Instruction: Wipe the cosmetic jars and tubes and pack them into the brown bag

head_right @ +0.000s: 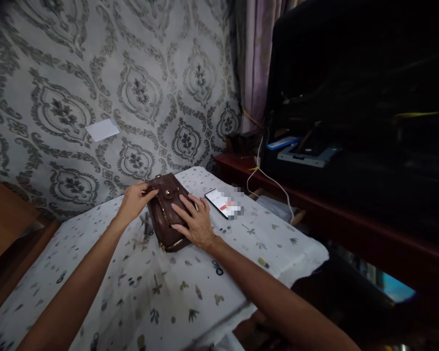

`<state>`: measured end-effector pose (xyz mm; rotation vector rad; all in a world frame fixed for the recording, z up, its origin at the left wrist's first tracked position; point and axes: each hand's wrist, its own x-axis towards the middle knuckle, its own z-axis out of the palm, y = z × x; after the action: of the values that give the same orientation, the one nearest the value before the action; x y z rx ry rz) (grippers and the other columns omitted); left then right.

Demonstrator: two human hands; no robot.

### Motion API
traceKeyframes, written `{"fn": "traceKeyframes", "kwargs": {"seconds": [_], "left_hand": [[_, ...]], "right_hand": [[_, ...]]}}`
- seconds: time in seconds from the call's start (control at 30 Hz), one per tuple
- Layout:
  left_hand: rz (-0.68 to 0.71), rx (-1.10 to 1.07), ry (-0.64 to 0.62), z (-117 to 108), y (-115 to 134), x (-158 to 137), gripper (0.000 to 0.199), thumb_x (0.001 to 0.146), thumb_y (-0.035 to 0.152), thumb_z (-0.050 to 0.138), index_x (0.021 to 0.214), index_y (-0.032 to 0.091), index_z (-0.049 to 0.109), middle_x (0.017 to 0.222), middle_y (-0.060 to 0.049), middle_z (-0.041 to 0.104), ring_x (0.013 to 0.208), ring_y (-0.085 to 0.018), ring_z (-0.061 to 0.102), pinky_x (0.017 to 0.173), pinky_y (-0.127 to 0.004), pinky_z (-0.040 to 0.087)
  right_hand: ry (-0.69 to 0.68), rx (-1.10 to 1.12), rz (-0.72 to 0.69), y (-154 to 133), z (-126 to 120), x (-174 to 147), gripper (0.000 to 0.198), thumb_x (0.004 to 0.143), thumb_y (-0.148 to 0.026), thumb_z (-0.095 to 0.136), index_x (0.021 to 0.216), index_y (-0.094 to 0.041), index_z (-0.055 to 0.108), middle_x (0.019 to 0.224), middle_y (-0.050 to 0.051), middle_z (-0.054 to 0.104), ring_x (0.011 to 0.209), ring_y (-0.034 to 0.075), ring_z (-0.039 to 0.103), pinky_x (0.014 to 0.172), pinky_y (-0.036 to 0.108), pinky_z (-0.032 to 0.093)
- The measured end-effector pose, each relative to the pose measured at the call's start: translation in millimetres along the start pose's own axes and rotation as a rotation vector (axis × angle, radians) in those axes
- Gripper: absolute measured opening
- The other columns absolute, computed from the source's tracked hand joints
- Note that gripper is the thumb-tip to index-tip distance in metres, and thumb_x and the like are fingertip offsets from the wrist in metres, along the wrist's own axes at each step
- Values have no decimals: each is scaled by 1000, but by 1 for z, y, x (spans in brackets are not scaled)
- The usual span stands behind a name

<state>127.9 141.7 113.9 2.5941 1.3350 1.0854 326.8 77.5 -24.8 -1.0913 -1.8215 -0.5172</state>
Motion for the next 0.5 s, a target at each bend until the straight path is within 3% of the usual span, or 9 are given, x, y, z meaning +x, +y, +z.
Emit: {"fn": "traceKeyframes", "kwargs": {"seconds": [0.33, 0.5], "left_hand": [[28, -109, -26, 4, 3, 2, 28, 88, 29, 55, 62, 20, 50, 65, 1, 48, 63, -16, 48, 61, -28, 34], [94, -82, -3, 3, 19, -13, 28, 91, 29, 53, 65, 21, 50, 73, -2, 53, 73, -19, 52, 66, -30, 38]], "right_hand": [[11, 12, 6, -4, 2, -2, 53, 98, -54, 45, 140, -23, 56, 150, 13, 47, 140, 33, 33, 110, 55, 36], [8, 21, 2, -3, 1, -2, 53, 96, -53, 51, 140, -24, 56, 152, 12, 45, 141, 33, 32, 111, 55, 37]]}}
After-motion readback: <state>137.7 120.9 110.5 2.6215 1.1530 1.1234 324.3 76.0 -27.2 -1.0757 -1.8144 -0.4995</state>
